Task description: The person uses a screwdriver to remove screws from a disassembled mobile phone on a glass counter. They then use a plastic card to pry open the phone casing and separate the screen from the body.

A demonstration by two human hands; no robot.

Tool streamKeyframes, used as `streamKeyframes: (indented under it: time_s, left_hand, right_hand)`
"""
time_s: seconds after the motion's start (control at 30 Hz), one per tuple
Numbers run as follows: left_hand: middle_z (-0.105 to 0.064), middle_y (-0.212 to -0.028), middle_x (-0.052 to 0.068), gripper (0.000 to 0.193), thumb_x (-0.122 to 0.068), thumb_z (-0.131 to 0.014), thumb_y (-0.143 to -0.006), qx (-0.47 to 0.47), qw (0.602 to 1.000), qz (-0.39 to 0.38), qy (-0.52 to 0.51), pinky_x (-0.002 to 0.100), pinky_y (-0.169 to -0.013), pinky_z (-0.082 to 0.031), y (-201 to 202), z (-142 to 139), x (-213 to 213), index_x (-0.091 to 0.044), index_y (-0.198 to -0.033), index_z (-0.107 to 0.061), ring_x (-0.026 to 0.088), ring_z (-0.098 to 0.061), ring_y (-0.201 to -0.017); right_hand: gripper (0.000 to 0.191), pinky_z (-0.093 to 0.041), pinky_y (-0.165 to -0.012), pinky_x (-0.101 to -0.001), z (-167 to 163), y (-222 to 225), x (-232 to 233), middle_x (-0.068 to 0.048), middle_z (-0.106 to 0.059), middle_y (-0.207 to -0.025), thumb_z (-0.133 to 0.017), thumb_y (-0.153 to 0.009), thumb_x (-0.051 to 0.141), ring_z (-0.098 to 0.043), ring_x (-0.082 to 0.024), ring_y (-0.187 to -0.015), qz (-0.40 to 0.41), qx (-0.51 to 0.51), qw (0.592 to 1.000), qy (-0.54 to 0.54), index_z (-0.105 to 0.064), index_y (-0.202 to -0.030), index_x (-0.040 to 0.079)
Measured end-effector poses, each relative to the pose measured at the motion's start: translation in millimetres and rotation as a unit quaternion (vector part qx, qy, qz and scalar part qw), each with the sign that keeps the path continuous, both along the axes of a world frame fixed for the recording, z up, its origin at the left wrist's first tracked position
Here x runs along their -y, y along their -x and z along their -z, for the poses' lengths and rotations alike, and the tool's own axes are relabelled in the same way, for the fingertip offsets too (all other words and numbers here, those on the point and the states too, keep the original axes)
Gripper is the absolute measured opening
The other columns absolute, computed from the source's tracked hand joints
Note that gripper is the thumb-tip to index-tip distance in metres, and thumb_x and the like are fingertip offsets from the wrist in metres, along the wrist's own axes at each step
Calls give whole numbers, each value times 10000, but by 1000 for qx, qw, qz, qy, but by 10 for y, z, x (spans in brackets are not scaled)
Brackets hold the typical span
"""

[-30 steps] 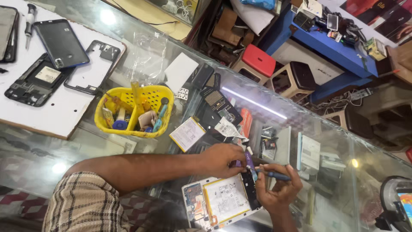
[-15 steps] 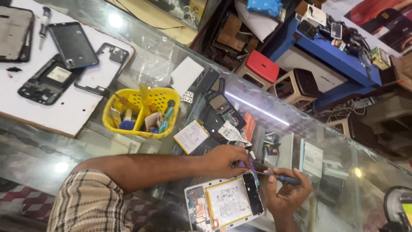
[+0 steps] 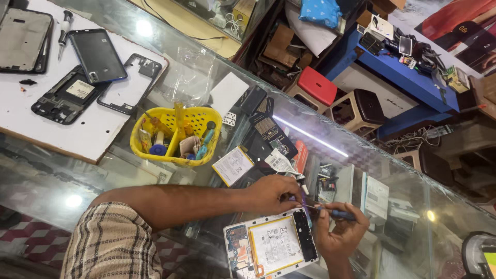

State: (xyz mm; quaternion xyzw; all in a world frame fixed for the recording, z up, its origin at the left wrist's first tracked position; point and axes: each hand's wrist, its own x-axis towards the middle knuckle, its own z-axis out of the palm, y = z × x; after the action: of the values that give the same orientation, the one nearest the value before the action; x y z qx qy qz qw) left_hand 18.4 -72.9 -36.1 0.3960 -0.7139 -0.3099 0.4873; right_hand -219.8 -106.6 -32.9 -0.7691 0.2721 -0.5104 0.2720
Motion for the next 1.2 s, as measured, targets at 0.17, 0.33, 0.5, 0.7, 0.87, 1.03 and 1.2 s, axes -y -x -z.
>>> streamKeyframes:
  time_s: [0.17,0.33,0.5,0.7,0.87,1.03,1.2]
  left_hand:
    - [-702,-943,86,122,-139,-762,-879,-20,999,-14,41,344,-708,-560,15,49,17,-80,-983,-738,248,-707,-840]
    - [-699,-883,106,103,-88,-741,-888,-63,994,-3,-89,351,-666,-542,41,96,64,-41,-980,-746,247,-706,-760]
    - [-729,-951,101,131,-54,-699,-918,-86,994,2,-74,314,-737,-568,49,176,71,-23,-1037,-745,182,-724,-848]
    - [-732,-938,104,128,-57,-690,-958,-196,964,40,-174,299,-719,-560,148,279,111,2,-1062,-737,137,-687,-814]
    - [-738,-960,95,141,-96,-700,-960,-170,975,21,-144,295,-729,-566,164,234,63,-9,-1061,-744,133,-693,-824]
    - [-724,-1043,110,224,-163,-717,-952,-67,997,16,-47,321,-783,-563,137,51,5,-43,-1140,-743,176,-684,-912]
    - [-675,-1166,87,483,-236,-768,-921,-109,988,63,-86,333,-839,-577,27,-13,-36,-66,-1345,-612,182,-683,-998]
  right_hand:
    - [590,-578,-876,-289,9,-41,-16,-202,-614,-1154,-624,-946,-99,-680,-205,-997,-9,11,1000,-24,-289,-1407,51]
    - [517,-589,-905,-282,39,-98,-47,-212,-614,-1175,-617,-961,-95,-685,-210,-1032,0,29,999,-39,-302,-1344,51]
    - [491,-593,-909,-281,56,-147,-40,-209,-598,-1173,-599,-974,-102,-694,-210,-1040,1,23,1000,-15,-294,-1324,59]
    - [486,-618,-918,-309,110,-132,-39,-211,-573,-1187,-615,-978,-100,-703,-227,-1049,0,32,999,4,-297,-1295,85]
    - [578,-608,-912,-343,64,-152,-56,-217,-592,-1183,-615,-984,-101,-697,-252,-1030,10,25,1000,1,-258,-1383,118]
    - [735,-619,-864,-348,-139,-109,-68,-197,-652,-1100,-662,-1011,-68,-718,-233,-936,2,53,999,-9,-172,-1488,199]
    - [657,-626,-881,-355,-237,115,-18,-192,-676,-1068,-647,-1029,-75,-730,-245,-917,0,-35,999,2,-228,-1489,137]
